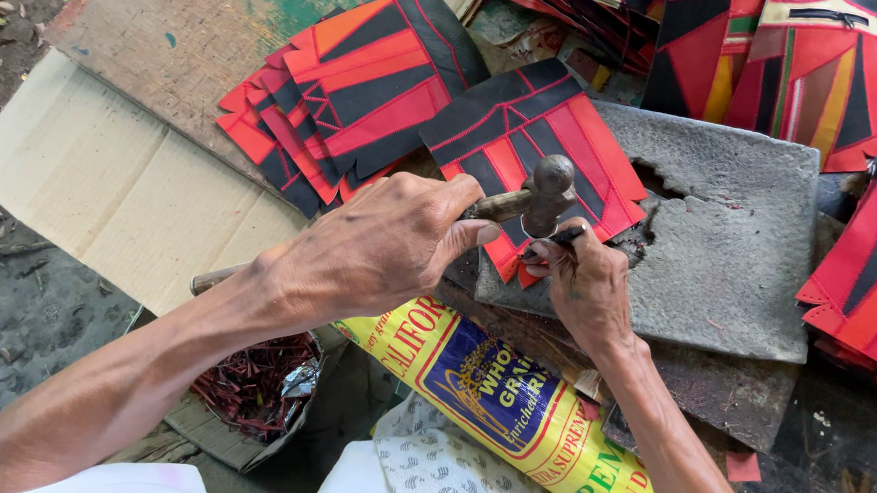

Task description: The person places a red and black fabric panel on a stone slab, positions a metal punch on its edge, and strikes the punch with a ball-peen hammer to pierce holes. They move finished panels onto a growing stack, pick up new panels, and repeat the punching along each edge.

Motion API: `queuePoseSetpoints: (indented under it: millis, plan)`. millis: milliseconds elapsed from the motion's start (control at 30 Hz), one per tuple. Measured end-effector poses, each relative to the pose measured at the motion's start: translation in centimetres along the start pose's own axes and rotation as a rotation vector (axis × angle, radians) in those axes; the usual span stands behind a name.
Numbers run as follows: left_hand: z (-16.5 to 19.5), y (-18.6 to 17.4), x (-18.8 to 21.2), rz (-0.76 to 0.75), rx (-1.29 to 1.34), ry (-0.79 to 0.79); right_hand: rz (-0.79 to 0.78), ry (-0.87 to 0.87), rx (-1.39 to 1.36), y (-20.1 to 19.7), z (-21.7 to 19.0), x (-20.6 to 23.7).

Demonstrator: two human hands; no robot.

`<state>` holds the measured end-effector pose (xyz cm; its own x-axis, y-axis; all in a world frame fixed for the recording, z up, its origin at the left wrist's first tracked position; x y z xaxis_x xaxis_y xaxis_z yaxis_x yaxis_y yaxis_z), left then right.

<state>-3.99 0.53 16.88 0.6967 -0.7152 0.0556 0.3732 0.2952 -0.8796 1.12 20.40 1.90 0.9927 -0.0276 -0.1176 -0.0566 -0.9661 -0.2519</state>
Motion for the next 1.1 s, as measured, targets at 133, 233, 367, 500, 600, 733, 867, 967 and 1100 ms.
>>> queuePoseSetpoints:
  millis: [133,233,367,500,600,733,867,967,1100]
  plan:
    - [1.9,-1.9,0.0,0.115,0.022,0.136,0.013,-0.016,0.087,0.0,0.4,0.4]
    - [4.3,-3.9,0.7,0.347,0.189,0.320,-0.002,-0.122,0.187,0.2,0.9,0.8]
    - [6.1,-3.3,0.2,0.474,0.330,0.400,0.008,-0.223,0.372,0.5,1.4,0.8]
    - [2.8,1.4,-1.3,-0.151,-0.169,0.060,-0.003,-0.178,0.256,0.7,1.2,0.6]
    - [-0.1,2.6,0.3,-0.106,-0.039,-0.014,0.058,-0.080,0.170,0.5,1.1,0.6]
    - [-2.5,5.0,1.4,-0.081,-0.032,-0.098,0.120,0.157,-0.119,-0.3,2.1,0.4]
    - [-3.5,7.0,1.9,-0.084,-0.042,-0.133,0.051,0.144,-0.336,-1.0,2.6,0.6]
    - [-4.1,7.8,2.0,-0.102,-0.029,-0.154,-0.017,0.068,-0.275,-1.8,2.3,1.5]
    - [-4.5,7.6,1.8,-0.112,-0.001,-0.177,-0.089,0.112,-0.070,-2.1,1.9,1.8]
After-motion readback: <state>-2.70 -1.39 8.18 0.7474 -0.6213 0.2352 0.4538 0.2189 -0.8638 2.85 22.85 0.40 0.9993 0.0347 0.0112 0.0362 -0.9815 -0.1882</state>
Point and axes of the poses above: each hand's wrist, its own x-axis away from the middle knuckle, its own y-axis out of the palm, z = x × y, the point moved 4 cm from there along -x, towards the middle knuckle, and after that the axes turned 9 degrees about -x, right-handed, at the moved point
